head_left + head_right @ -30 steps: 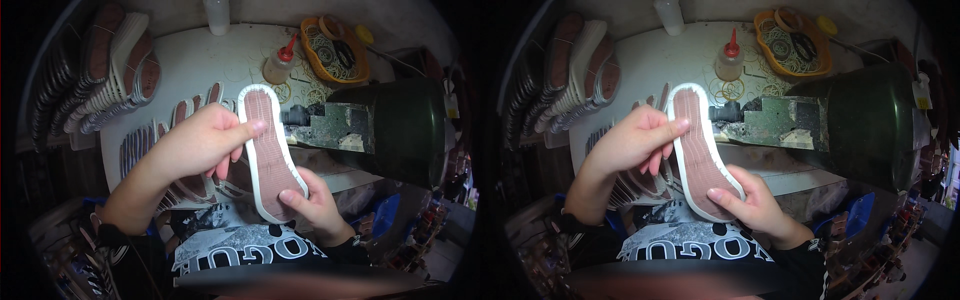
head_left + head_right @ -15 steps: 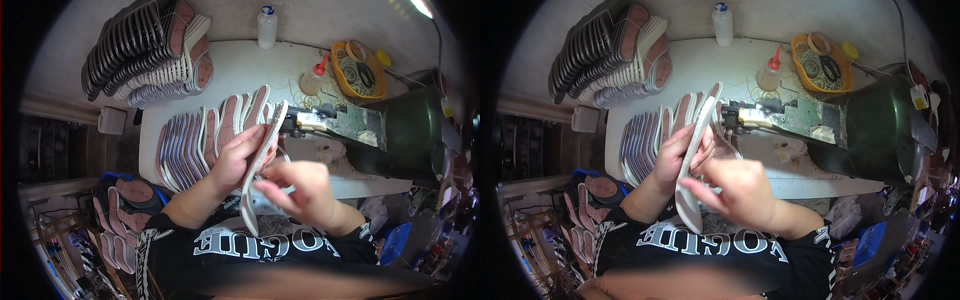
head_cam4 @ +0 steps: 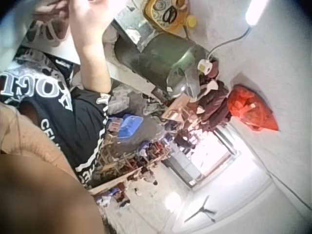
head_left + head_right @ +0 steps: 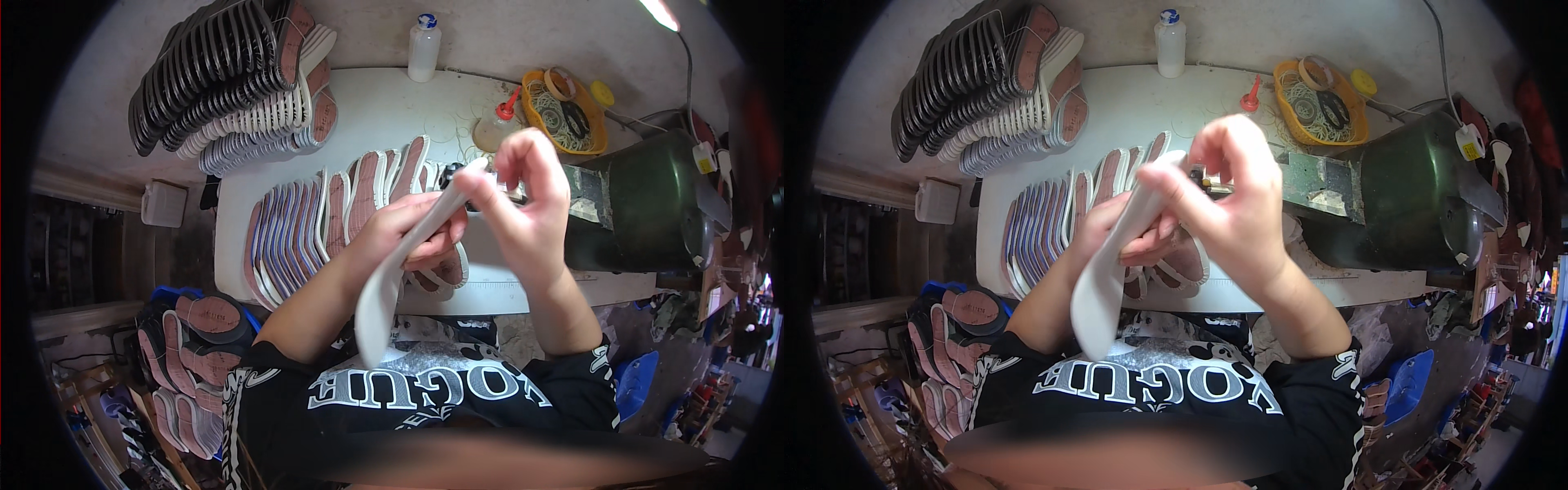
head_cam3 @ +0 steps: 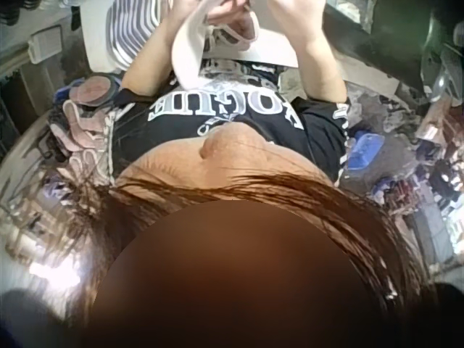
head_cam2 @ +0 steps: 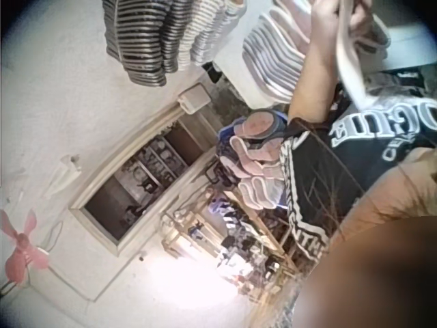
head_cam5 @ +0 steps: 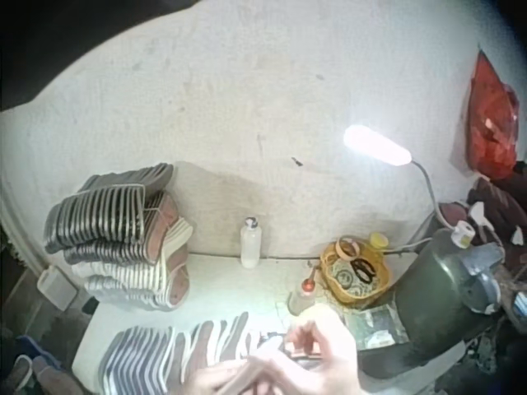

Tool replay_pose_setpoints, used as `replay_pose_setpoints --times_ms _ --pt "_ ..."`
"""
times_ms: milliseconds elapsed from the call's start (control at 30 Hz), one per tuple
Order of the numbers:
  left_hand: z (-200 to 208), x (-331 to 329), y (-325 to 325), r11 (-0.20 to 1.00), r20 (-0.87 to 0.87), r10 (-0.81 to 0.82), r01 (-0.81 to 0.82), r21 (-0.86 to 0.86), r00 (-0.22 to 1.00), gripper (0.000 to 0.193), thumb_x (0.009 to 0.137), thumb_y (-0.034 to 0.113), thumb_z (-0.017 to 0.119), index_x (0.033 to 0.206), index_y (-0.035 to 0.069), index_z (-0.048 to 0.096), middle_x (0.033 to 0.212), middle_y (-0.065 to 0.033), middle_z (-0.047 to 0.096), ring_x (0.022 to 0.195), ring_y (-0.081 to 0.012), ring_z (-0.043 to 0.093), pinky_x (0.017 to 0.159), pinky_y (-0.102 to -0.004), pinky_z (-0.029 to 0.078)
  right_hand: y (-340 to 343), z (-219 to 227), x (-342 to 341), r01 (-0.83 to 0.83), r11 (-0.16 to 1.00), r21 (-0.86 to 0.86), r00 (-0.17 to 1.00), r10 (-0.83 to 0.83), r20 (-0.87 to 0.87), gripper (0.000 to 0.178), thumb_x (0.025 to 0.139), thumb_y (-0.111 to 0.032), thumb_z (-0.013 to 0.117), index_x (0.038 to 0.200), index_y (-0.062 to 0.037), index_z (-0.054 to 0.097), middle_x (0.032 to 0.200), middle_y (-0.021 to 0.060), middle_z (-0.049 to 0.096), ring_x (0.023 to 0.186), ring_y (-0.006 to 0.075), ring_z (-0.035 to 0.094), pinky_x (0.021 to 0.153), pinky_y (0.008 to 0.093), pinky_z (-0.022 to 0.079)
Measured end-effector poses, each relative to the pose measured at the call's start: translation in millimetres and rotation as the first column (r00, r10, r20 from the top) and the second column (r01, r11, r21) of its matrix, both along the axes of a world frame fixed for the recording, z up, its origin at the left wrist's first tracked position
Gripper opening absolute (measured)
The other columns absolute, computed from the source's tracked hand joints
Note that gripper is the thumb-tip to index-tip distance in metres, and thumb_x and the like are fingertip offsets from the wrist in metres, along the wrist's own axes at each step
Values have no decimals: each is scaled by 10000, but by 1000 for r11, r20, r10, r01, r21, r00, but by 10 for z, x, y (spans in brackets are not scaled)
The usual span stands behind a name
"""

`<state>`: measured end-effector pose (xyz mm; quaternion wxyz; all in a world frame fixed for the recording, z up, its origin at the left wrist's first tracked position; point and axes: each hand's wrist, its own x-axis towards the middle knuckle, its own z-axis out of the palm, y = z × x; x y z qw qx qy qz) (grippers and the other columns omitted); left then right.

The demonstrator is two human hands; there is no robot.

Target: The recorder is assembling shoe components, specifically attaching the upper part to the insole by folding and gluing the edges.

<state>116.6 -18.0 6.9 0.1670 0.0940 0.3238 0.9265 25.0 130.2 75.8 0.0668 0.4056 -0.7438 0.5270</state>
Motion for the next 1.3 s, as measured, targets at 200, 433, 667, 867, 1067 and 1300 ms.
replay_pose_setpoints --times_ms 200,433,667,867,1067,1300 --pt "-175 -103 193 764 -212 -330 392 512 920 375 975 317 326 1005 -33 459 528 -1 393 429 -81 377 356 -203 274 -7 115 -87 -465 849 -252 584 508 634 274 986 -224 428 1024 -6 589 923 40 560 874 88 509 788 228 398" --pt "-180 4 181 735 -138 -356 368 570 924 383 975 326 313 1017 -28 452 524 -7 395 421 -87 374 340 -204 277 -96 -12 5 -316 944 -90 780 313 542 334 994 -263 416 804 -18 541 832 38 543 750 110 495 698 228 394" --pt "-147 139 103 742 -64 -373 340 578 926 412 973 334 301 991 -39 474 487 -15 389 385 -92 355 321 -208 274 -95 -106 50 -316 949 6 921 304 244 293 983 -217 447 833 15 546 753 79 533 690 154 509 650 292 420" --pt "9 208 18 747 -183 -382 420 515 906 416 976 320 338 954 -65 494 470 -28 407 364 -86 365 322 -218 279 56 -241 164 -235 876 -421 627 468 623 316 1010 -231 375 941 12 564 950 52 570 867 116 496 830 261 394" --pt "56 268 25 799 -121 -373 384 462 920 367 968 309 410 957 -48 495 479 -15 409 360 -77 368 329 -214 277 188 -261 298 -275 838 -471 564 537 627 259 944 -207 521 1065 16 569 1061 64 558 967 130 483 874 274 374" --pt "343 309 -2 909 71 141 -101 -405 987 520 963 476 405 1029 -22 535 681 8 508 541 -29 460 465 -166 332 184 -172 175 -327 944 -52 938 331 104 512 766 -116 718 1223 14 529 1192 104 555 1069 183 514 904 327 389"
